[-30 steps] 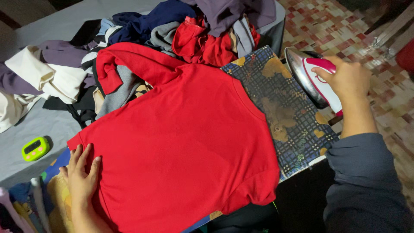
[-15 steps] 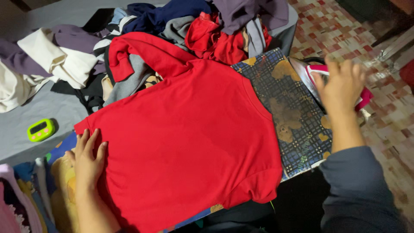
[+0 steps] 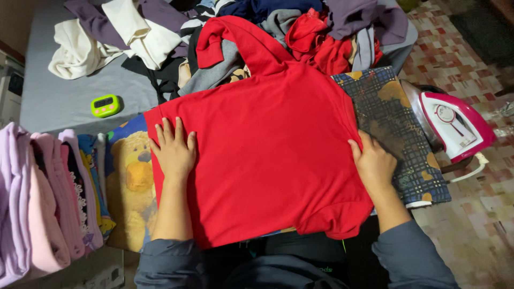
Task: The person irons a red long-sleeved shirt on an ironing board. They smooth the fabric, iron the sleeves and body, flip the shirt, and continue ironing the other side before folding it.
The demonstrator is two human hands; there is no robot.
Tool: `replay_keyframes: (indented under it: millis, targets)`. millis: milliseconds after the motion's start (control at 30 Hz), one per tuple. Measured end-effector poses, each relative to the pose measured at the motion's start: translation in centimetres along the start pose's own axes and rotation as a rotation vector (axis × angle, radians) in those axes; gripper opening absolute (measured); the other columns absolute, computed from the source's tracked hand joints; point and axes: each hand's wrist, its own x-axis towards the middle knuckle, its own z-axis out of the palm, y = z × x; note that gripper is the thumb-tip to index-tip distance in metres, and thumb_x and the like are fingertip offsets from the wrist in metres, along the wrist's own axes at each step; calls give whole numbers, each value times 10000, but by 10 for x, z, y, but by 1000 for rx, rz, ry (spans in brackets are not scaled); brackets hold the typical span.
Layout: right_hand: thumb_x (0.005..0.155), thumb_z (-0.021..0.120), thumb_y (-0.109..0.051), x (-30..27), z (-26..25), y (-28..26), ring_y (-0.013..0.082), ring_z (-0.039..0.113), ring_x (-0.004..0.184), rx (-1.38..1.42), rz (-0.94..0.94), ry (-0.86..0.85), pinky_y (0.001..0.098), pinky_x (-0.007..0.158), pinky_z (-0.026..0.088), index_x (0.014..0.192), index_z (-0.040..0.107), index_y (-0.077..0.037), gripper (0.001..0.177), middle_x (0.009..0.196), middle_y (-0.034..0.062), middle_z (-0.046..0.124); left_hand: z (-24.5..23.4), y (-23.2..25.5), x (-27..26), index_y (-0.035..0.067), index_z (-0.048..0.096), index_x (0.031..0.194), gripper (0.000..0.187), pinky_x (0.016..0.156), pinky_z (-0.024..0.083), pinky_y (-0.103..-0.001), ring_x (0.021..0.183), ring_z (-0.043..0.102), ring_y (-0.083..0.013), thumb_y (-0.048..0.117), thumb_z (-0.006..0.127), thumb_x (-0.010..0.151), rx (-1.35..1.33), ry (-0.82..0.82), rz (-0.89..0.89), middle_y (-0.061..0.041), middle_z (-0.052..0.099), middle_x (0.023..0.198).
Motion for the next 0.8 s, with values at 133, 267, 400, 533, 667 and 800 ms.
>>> replay_keyframes:
  millis: [133,267,400,533,667,800]
  targets:
    - [1033,668,-426,-30,-19,17,373,711,745,50,6,-12,463,608,555,1260,719,-175,342,987,103,758,-24,12,-30,133,486,1558,620,1196,174,-685,1530,293,-432,457,535,1032,-17,12,8,-214,372,1639]
    - [1022,682,-415,-69,-40,28,373,715,771,48,71,-68,462,637,561,1281,713,-181,352,1008,95,759,-38,21,-60,132,482,1560,631,1196,177,-684,1528,293,-431,456,543,1022,-27,-5,11,-219,373,1638]
    - [1040,664,-404,-95,-55,34,368,720,826,45,84,-72,453,668,557,1308,699,-177,353,1052,102,759,-52,32,-85,128,478,1559,642,1188,180,-682,1526,290,-439,452,546,1009,-26,-19,1,-227,369,1640]
    - [1043,667,-413,-97,-69,36,366,716,874,38,89,-109,451,704,556,1338,693,-162,388,1086,119,749,-70,42,-102,129,478,1553,657,1192,187,-679,1526,291,-437,461,572,994,-45,-26,-4,-233,369,1635]
    - [854,773,-484,-64,-80,47,359,660,903,35,82,-239,471,774,541,1345,693,-114,620,938,127,704,-90,28,-92,111,483,1526,709,1151,289,-615,1453,398,-396,442,667,926,-165,-85,-14,-202,450,1567]
    - [1041,768,-363,18,-53,57,350,622,1080,264,-83,-22,472,944,504,1337,705,-90,408,1055,139,684,-100,-9,-43,118,518,1530,642,1070,439,-493,1320,523,-370,371,689,965,-277,-142,-134,-165,534,1516]
